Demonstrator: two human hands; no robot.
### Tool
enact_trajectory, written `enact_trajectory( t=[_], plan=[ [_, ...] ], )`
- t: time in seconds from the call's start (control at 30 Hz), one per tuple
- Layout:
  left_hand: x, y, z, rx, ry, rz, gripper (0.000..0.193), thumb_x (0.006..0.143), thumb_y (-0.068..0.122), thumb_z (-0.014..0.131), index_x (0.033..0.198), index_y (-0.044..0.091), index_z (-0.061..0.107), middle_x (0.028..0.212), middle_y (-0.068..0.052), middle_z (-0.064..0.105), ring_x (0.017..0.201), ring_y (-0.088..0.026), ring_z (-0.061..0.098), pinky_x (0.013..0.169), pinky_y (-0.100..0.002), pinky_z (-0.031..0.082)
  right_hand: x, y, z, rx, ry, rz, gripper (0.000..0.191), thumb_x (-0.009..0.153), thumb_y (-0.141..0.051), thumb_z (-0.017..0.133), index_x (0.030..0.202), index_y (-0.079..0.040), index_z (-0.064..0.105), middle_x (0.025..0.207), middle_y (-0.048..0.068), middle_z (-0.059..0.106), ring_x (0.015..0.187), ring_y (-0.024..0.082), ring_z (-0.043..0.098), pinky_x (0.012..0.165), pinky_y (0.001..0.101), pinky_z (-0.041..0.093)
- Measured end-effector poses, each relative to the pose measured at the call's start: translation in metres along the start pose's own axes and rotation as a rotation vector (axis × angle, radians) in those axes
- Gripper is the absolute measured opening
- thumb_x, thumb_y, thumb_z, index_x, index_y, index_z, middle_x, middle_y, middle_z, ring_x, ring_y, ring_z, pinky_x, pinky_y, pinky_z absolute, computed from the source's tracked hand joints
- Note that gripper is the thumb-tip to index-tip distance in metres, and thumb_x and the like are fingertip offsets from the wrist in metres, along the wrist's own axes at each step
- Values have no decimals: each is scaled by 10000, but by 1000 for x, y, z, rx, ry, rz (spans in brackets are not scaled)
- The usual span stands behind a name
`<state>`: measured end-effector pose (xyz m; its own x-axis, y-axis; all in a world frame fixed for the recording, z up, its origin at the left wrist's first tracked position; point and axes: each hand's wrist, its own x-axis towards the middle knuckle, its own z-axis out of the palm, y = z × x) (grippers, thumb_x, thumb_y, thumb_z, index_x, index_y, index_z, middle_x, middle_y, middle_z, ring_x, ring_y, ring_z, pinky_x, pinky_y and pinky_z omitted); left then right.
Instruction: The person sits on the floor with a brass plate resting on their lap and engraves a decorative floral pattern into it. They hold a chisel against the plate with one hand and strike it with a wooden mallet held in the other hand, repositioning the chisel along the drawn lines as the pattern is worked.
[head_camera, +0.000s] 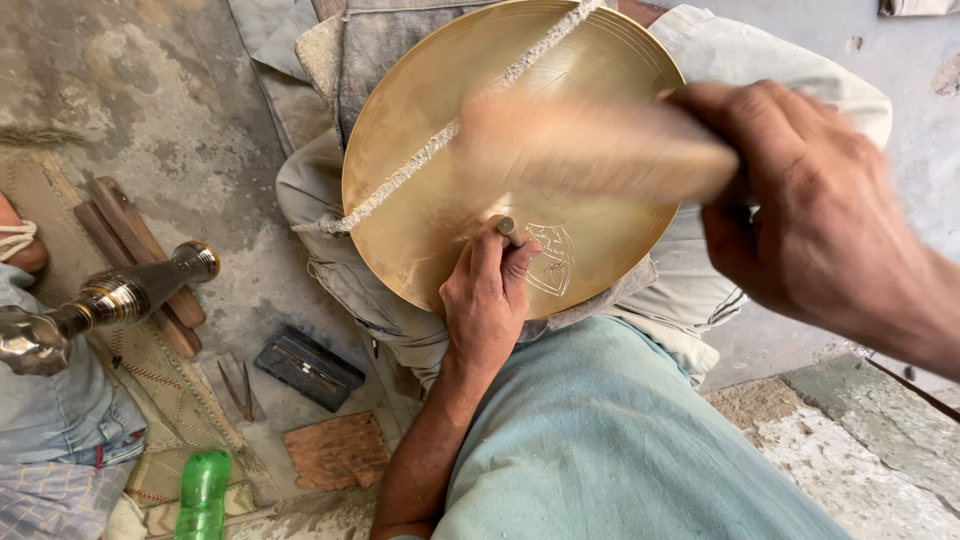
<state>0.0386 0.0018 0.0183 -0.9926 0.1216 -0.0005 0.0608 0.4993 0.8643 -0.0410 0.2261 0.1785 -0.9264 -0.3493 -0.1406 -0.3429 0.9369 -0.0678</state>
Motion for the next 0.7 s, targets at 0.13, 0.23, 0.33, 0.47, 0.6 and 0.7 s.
enact_trajectory(
  t=[0.13, 0.23, 0.33, 0.47, 0.6, 0.7],
  plan=[
    [3, 1, 0, 68, -21, -36, 228, 1031, 267, 709, 1088, 76, 597, 924, -67, 690, 820, -252, 727, 643, -377, 572, -3, 1, 3, -158, 78, -50, 469, 820, -20, 678, 1265, -166, 703, 981, 53, 705, 895, 261, 664, 818, 436, 485],
    [3, 3, -1, -46, 29, 29, 260, 1086, 268, 634, 1194, 42, 563, 995, -59, 694, 916, -252, 739, 727, -361, 616, -5, 4, 5, 130, 86, 20, 491, 847, -49, 678, 1334, -98, 637, 991, 99, 662, 931, 301, 642, 842, 455, 481],
    [3, 4, -2, 44, 27, 64, 337, 1048, 254, 647, 1252, -6, 579, 1032, -123, 675, 914, -305, 714, 690, -393, 580, -9, 7, 6, -82, 106, -77, 487, 850, -72, 712, 1325, -166, 663, 995, 51, 689, 899, 262, 652, 846, 447, 497],
    [1, 5, -2, 15, -14, -12, 206, 1050, 253, 672, 1077, 61, 604, 959, -64, 688, 848, -261, 723, 674, -391, 574, -10, 7, 13, 225, 49, 45, 534, 850, -77, 674, 1373, -147, 584, 1048, 81, 643, 953, 292, 626, 869, 451, 493],
    [1, 3, -3, 16, -22, 10, 187, 1061, 236, 655, 1097, 57, 612, 978, -64, 690, 870, -270, 722, 689, -391, 577, -12, 8, 14, -174, 47, -47, 482, 859, -83, 717, 1318, -217, 661, 963, 40, 679, 854, 245, 641, 856, 430, 483],
    [0, 2, -3, -40, -10, 19, 203, 1093, 235, 612, 1143, 40, 584, 1016, -53, 689, 907, -253, 736, 723, -369, 604, -11, 7, 12, 40, 4, 20, 510, 847, -49, 688, 1347, -146, 649, 995, 84, 676, 922, 288, 646, 883, 438, 465]
  ],
)
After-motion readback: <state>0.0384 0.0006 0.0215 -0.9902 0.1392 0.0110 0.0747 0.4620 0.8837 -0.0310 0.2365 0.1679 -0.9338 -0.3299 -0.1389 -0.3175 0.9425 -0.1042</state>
